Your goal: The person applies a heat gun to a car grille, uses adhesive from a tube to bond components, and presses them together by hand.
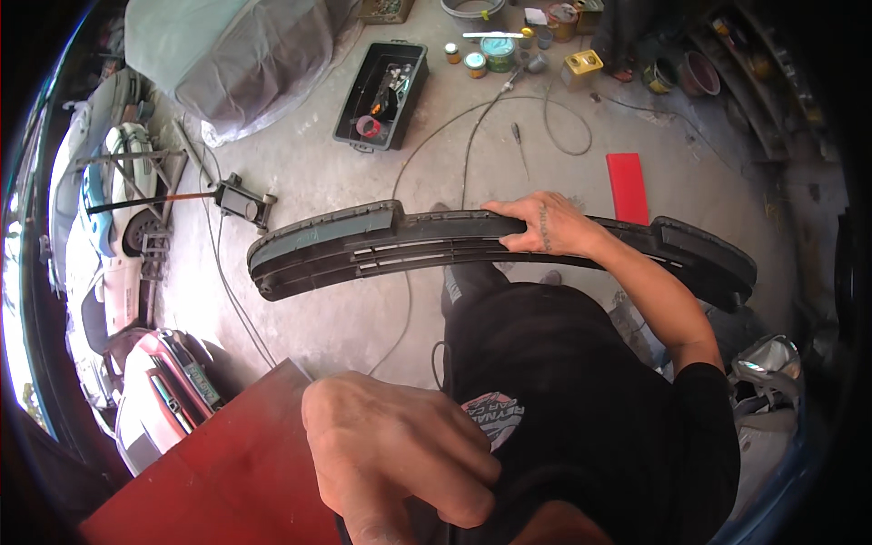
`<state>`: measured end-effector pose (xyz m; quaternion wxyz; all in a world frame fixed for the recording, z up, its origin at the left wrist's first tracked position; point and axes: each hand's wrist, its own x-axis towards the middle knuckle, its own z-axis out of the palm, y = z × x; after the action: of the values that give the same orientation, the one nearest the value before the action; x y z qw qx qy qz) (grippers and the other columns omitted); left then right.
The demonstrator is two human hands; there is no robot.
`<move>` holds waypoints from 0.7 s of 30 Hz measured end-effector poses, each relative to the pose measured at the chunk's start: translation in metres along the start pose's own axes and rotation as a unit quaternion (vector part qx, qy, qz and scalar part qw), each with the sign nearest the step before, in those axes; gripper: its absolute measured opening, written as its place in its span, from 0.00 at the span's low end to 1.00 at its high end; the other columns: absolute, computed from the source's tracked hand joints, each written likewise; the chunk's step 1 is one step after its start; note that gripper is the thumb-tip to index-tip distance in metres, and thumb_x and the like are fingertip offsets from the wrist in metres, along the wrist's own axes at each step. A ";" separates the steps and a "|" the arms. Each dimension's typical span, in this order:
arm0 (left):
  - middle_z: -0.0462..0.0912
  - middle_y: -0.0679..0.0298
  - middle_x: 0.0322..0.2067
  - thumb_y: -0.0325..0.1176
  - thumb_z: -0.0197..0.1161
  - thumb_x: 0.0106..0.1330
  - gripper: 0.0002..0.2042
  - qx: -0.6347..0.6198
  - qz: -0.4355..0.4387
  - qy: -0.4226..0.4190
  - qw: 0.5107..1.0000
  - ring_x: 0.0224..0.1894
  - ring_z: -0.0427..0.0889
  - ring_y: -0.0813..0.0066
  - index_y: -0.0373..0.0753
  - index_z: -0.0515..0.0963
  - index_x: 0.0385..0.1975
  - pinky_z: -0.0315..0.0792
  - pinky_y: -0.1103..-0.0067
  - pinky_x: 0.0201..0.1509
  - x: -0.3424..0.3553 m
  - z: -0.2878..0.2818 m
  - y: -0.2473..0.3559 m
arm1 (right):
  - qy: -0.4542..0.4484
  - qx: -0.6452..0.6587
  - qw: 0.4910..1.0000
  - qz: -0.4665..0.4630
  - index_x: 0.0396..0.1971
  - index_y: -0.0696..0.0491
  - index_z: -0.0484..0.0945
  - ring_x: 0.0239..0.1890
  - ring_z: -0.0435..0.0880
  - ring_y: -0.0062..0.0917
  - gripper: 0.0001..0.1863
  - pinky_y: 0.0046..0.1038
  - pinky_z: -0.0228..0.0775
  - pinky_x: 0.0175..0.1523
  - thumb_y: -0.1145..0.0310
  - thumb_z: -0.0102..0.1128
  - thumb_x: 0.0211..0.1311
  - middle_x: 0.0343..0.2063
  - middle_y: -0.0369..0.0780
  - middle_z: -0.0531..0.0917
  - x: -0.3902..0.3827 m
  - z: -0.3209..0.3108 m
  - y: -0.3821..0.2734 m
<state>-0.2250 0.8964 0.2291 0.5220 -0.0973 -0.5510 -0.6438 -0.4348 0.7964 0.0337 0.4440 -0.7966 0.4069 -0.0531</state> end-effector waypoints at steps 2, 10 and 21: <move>0.76 0.59 0.21 0.29 0.71 0.66 0.11 0.003 -0.018 -0.009 1.000 0.14 0.67 0.77 0.45 0.83 0.47 0.55 0.81 0.14 0.001 -0.035 0.024 | 0.009 -0.006 1.000 -0.021 0.61 0.50 0.78 0.33 0.84 0.49 0.33 0.44 0.74 0.44 0.57 0.65 0.52 0.29 0.54 0.84 0.041 0.006 0.004; 0.72 0.51 0.24 0.27 0.54 0.73 0.12 -0.029 -0.021 -0.063 0.997 0.18 0.68 0.60 0.44 0.62 0.26 0.59 0.73 0.16 0.012 -0.197 0.121 | 0.000 -0.039 0.999 0.038 0.62 0.49 0.77 0.35 0.83 0.50 0.33 0.45 0.73 0.43 0.57 0.67 0.54 0.31 0.55 0.84 0.188 -0.027 -0.027; 0.79 0.56 0.23 0.35 0.70 0.69 0.11 0.027 0.029 0.010 0.999 0.14 0.68 0.75 0.45 0.81 0.48 0.55 0.81 0.14 0.079 -0.379 0.122 | 0.079 -0.005 0.992 0.099 0.64 0.49 0.77 0.35 0.86 0.44 0.34 0.37 0.75 0.46 0.60 0.67 0.53 0.35 0.52 0.86 0.339 -0.112 0.008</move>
<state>0.0063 0.5634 0.2175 0.5480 -0.0927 -0.5603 -0.6141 -0.2645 0.4840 0.0007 0.4094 -0.7481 0.5175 -0.0692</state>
